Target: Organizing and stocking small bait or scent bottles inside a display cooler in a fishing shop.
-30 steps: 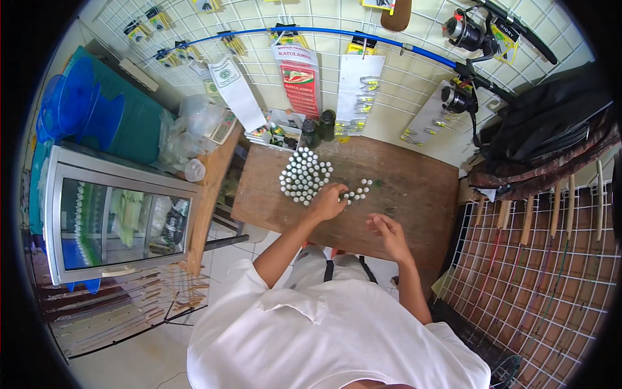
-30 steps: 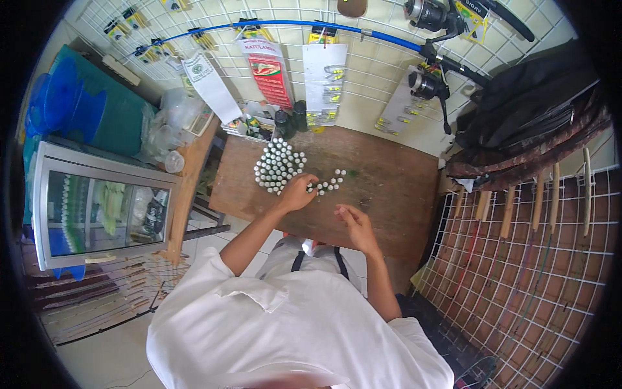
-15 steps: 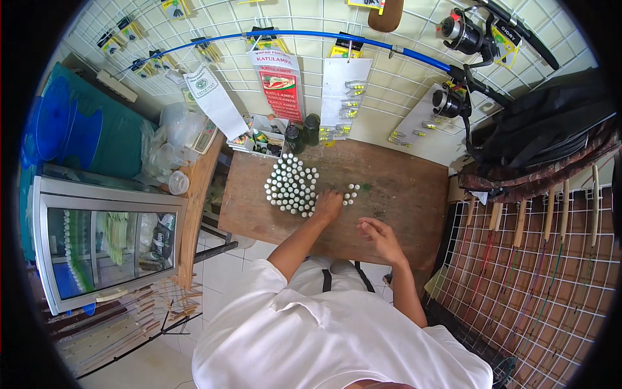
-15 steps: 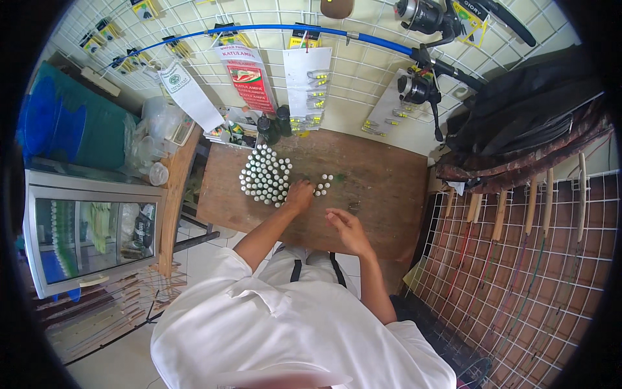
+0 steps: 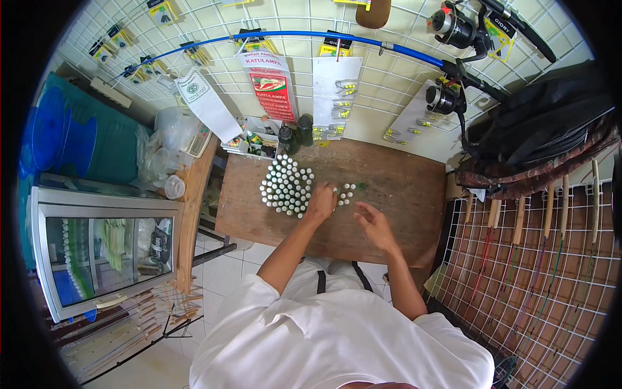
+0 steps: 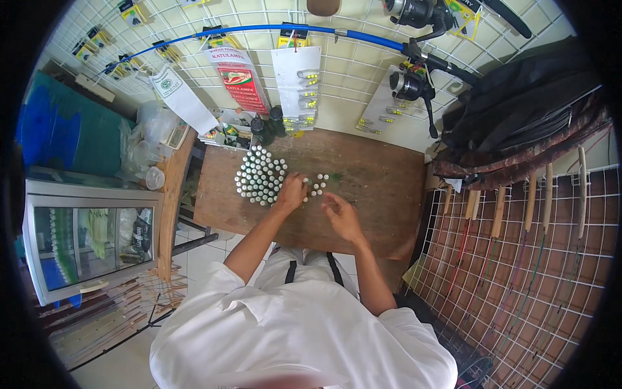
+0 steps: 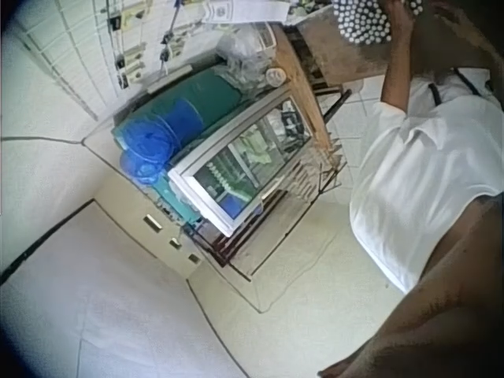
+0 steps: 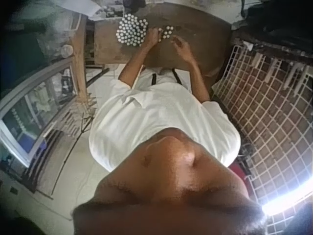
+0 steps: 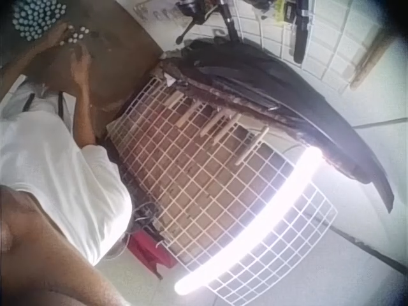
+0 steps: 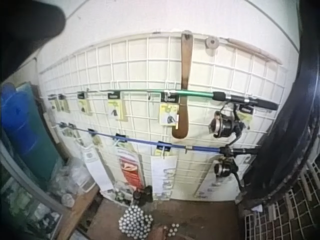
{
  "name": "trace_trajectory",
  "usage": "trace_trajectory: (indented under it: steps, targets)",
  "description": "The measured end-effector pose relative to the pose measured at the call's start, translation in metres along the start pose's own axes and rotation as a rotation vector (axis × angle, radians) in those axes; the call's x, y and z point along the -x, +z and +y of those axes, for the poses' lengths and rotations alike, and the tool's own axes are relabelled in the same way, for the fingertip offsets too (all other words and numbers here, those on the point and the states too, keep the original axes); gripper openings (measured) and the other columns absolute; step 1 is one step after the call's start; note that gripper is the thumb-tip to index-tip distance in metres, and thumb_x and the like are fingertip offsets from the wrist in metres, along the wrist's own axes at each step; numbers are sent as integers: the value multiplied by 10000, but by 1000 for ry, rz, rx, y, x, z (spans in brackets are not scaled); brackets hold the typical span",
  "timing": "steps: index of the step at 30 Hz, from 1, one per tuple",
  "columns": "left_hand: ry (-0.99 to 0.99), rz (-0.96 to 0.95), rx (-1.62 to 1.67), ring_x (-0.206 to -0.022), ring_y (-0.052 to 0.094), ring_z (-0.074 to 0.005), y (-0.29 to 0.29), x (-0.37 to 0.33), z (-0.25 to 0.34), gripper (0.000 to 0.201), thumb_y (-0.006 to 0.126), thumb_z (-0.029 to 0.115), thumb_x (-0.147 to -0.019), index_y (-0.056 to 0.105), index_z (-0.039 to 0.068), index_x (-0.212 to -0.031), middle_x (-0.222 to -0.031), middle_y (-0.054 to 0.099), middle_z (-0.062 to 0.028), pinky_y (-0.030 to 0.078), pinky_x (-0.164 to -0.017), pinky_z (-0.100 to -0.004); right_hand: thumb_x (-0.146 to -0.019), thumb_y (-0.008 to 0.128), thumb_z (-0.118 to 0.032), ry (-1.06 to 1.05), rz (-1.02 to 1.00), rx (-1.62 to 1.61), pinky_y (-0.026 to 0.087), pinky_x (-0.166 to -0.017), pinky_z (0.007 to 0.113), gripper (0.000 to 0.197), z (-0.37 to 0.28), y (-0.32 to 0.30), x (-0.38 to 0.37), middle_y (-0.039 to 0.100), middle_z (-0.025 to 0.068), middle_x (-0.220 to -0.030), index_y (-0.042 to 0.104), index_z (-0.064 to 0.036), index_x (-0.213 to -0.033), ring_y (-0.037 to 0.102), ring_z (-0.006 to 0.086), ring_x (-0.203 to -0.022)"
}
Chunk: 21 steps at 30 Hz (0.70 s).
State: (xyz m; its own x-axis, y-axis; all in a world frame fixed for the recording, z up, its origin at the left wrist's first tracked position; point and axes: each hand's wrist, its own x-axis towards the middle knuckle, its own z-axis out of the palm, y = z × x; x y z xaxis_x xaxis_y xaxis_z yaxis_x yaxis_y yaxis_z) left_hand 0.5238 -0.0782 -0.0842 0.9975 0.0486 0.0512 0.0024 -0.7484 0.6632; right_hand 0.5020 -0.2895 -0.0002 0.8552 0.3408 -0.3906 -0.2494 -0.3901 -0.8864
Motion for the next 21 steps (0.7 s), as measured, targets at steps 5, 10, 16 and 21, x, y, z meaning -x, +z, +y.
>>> trace_trajectory:
  steps: [5,10,16,21]
  targets:
    - [-37,-9,333,-926,692,-392,-67,12,39,261,712,64,-853,706,-51,-1088,-1027,701,-243,560,-824,-410,-912,705,-46,-228,98,5,583,-846,323,474,-17,23,-17,668,153,-1253,583,-13,-1369,710,205,-1005]
    - [-97,55,490,-883,739,-253,-106,42,63,267,739,61,-864,699,-57,-1100,-1013,727,-195,584,-766,-334,-865,744,-7,-389,51,47,595,-838,313,373,-45,40,-18,692,157,-1163,673,21,-1230,724,216,-980]
    - [-293,80,770,-1052,695,-170,-136,74,69,344,707,-6,-908,648,-57,-1243,-1155,719,-136,569,-942,-315,-846,773,-11,-464,61,-61,587,-820,290,294,-56,66,-11,716,129,-1073,718,31,-1132,716,180,-918]
    - [-283,81,840,-1043,692,-171,-152,102,61,366,690,40,-945,606,-81,-1281,-1168,712,-149,567,-901,-307,-850,785,-28,-434,-18,-75,585,-813,291,256,-75,90,-9,715,117,-1067,728,26,-1093,716,179,-920]
